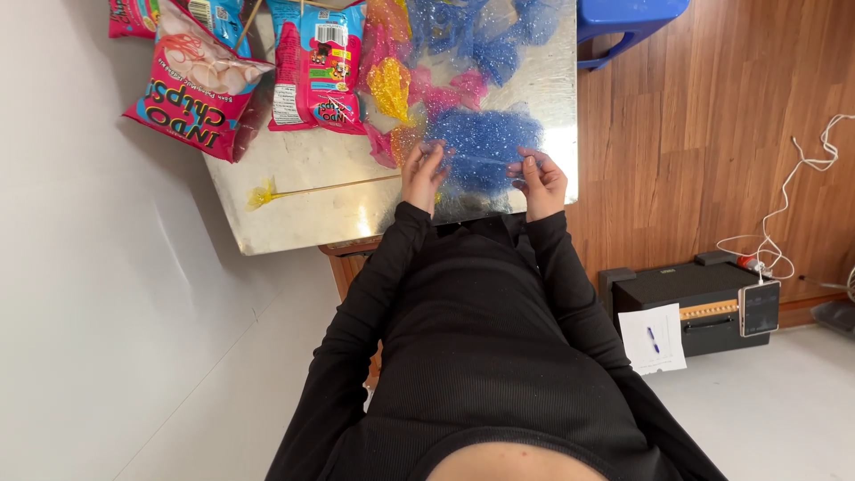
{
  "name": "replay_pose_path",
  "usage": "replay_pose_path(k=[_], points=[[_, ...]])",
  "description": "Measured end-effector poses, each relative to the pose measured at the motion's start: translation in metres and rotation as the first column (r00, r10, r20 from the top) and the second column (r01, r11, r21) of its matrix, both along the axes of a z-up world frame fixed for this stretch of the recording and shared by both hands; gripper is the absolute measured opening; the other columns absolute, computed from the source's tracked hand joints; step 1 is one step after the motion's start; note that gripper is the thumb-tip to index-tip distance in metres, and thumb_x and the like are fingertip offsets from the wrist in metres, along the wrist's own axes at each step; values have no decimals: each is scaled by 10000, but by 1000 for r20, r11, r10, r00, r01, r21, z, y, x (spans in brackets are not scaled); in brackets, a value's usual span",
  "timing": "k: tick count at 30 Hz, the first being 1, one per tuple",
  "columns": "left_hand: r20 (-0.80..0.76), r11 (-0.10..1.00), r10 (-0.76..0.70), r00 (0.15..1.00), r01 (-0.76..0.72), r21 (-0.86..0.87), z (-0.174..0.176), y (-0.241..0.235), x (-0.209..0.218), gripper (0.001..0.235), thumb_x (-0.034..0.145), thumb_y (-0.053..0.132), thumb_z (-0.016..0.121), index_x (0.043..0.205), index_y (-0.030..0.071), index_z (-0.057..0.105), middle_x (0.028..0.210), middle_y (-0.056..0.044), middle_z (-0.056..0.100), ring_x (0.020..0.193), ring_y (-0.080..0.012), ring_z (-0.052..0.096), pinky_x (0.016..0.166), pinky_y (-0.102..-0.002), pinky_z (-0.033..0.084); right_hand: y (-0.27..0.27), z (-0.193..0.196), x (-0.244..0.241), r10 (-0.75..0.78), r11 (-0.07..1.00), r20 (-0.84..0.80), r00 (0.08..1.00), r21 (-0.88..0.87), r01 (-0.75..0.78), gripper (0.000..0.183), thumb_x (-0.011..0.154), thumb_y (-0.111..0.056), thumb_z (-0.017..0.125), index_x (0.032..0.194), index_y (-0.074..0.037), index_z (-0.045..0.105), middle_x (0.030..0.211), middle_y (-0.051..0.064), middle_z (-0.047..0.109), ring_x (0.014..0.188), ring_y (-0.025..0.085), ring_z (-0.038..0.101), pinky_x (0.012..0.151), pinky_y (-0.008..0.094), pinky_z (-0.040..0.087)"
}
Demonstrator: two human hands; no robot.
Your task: The person is preparing decorative blue mesh by stretching and shaping it on a work table.
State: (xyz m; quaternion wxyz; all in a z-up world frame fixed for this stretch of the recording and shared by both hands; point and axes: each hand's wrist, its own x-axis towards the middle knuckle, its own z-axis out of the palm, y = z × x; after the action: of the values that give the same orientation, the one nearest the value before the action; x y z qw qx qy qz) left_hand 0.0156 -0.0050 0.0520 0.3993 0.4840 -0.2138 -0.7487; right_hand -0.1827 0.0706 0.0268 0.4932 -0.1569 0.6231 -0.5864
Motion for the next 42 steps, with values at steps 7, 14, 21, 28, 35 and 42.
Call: replay_pose_path(k=[7,14,21,28,35,42], points=[[399,947,-112,910,219,-235,-52,8,5,234,1028,428,676,1028,206,602,900,-12,631,775,-125,644,690,-278,516,4,-12,-9,-37,995,-5,999,-88,37,180,1060,-155,606,1159,-15,660,843,167,721,701,208,748,665,281,660],[889,724,-11,457,617,-308,-40,-10,4,270,991,170,650,1230,127,533,1118,-115,518,1009,-291,602,885,-427,532,4,-2,-4,221,974,-803,554,207,-88,884,936,-191,847,1609,-107,280,1558,190,270,1276,418,382,1035,544,419],[884,396,245,398,791,-466,-13,-24,-39,125,1020,195,538,1132,203,592,1146,-26,474,1120,-263,535,929,-403,485,-14,-8,21,476,805,-879,14,429,-409,795,837,-258,827,1555,-161,502,1620,176,345,1483,520,202,1189,626,208],[872,351,180,456,798,-490,-48,-49,-65,238,965,248,624,1201,256,594,1149,10,528,1088,-263,608,850,-430,551,8,-64,25,696,517,-694,-182,660,-545,679,999,-543,564,1585,-236,410,1701,124,181,1538,546,18,1205,703,74],[923,717,166,348,600,-355,-59,-137,-46,351,936,213,691,1250,185,537,1108,-62,505,1017,-270,578,888,-417,533,-57,5,7,644,675,-748,160,458,-579,861,976,-516,640,1665,-265,189,1633,209,304,1418,463,428,1123,807,124],[978,849,194,-74,512,-129,-87,-184,-42,782,832,567,781,1446,221,440,1276,-53,423,1113,-317,496,943,-489,492,-111,16,-15,610,746,-679,408,320,-584,779,1052,-431,609,1662,-180,194,1532,160,446,1152,351,667,1101,827,146]])
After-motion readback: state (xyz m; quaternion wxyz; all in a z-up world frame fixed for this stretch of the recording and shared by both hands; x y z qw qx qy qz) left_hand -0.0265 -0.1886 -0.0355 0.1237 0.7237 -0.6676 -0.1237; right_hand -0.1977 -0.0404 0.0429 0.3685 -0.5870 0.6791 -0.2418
